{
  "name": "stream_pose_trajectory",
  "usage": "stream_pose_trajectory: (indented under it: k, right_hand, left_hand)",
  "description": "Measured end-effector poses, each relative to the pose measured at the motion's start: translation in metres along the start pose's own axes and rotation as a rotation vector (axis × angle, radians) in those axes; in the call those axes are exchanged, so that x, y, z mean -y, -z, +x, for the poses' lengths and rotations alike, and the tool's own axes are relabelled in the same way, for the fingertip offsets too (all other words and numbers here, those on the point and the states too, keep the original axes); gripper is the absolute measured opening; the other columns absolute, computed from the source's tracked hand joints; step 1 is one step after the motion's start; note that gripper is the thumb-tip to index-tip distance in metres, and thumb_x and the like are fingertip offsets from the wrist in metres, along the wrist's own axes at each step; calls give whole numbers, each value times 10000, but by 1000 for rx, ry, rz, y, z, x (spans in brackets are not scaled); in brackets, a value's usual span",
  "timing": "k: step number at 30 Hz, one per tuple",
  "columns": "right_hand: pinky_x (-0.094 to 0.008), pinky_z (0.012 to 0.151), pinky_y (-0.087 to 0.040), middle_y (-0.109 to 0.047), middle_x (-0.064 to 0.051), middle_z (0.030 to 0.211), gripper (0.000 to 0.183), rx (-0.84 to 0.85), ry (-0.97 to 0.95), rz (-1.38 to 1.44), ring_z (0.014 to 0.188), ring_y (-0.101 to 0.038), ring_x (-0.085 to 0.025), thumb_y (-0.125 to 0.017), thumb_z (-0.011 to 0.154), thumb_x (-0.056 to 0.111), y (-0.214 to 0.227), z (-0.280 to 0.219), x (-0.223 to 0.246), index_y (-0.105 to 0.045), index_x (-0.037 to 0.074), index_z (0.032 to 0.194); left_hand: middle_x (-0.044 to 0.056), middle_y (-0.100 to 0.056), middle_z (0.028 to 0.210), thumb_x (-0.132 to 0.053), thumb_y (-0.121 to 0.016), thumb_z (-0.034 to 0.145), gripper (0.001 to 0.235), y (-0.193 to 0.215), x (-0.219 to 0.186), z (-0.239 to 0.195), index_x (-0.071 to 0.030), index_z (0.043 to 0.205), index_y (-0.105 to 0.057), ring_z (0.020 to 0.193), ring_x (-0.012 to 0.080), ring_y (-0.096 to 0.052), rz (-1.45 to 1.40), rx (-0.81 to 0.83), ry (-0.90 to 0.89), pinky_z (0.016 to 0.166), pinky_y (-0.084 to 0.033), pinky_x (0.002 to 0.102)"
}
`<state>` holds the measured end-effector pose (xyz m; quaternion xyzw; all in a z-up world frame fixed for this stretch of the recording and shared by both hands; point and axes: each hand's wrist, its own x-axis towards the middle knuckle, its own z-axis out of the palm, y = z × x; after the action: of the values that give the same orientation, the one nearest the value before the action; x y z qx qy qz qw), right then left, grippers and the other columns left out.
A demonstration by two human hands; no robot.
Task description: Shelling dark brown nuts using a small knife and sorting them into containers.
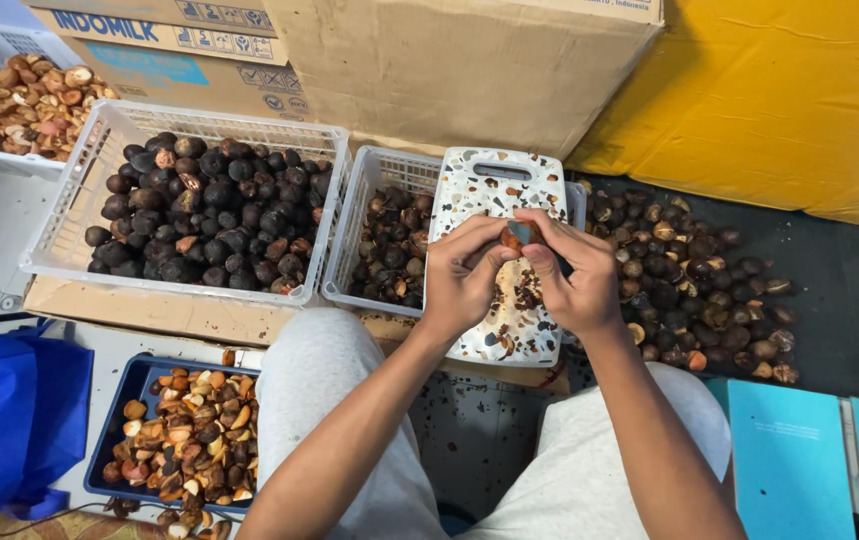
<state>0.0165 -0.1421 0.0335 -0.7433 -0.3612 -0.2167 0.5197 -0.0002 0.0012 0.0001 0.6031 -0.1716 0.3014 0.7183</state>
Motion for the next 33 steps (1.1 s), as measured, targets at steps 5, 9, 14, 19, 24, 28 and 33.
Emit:
stream_pose_trajectory:
  k: [5, 9, 14, 19, 24, 28, 33]
  right_hand:
    - [-393, 615, -549, -739, -236, 888, 319, -37, -57, 60, 729, -691, -291, -542, 1039, 130, 2, -7, -13, -728, -80, 1191]
    - [-230, 436, -437, -634, -138, 615, 353, -85, -250, 222, 484, -546, -131, -486, 1074, 204, 3, -22, -32, -726, -21, 1202]
    - [-263, 448, -377, -559, -124, 589, 392, -43, -147, -10, 485, -461, -117, -491, 1095, 192, 12, -1, -13, -640, -74, 1342]
    - [-377, 575, -498, -715, -325, 1072, 466, 89, -12, -144, 612, -620, -231, -536, 1078, 199, 17, 14, 15, -552, -76, 1454]
    - [-479, 790, -596, -729, -272, 1142, 460, 144, 15, -103, 979, -730, -384, -631, 1004, 138, 17, 9, 6, -590, -49, 1422]
    - [-481, 808, -601, -732, -261, 1147, 435, 180, 22, -72, 997, -730, -385, -628, 993, 138, 15, 10, 3, -621, -56, 1383]
    - [-448, 649, -603, -752, -240, 890, 288, 96, 28, 25, 715, -723, -328, -604, 1008, 61, 8, -2, -15, -706, -109, 1217]
  left_hand:
    - [117, -764, 957, -104, -780, 898, 195, -3, 12, -7, -26, 1077, -774, 871, 201, -733, -18, 34, 30, 770, -564, 306]
    - [145, -750, 1057, -42, -792, 886, 272, -1, 16, -8, 12, 1148, -744, 992, 223, -728, -144, 58, 154, 889, -590, 337]
    - [169, -688, 1136, -26, -755, 921, 321, -8, -1, 0, 48, 1225, -686, 1059, 277, -698, -190, 9, 249, 958, -583, 413]
    - [117, -681, 1180, -25, -759, 926, 293, -2, -4, 7, 12, 1210, -700, 1053, 182, -684, -170, -7, 189, 865, -608, 320]
    - [128, -736, 1041, 13, -731, 921, 230, 1, -3, 5, -11, 1150, -741, 841, 200, -744, -3, 58, 62, 768, -622, 316]
    - [100, -743, 989, -22, -739, 913, 204, 3, 5, 5, -45, 1115, -761, 887, 220, -749, 71, 67, 27, 769, -604, 311]
    - [86, -761, 933, -67, -775, 883, 150, 2, 24, -4, -53, 1032, -781, 791, 223, -724, 113, 55, -78, 737, -584, 326]
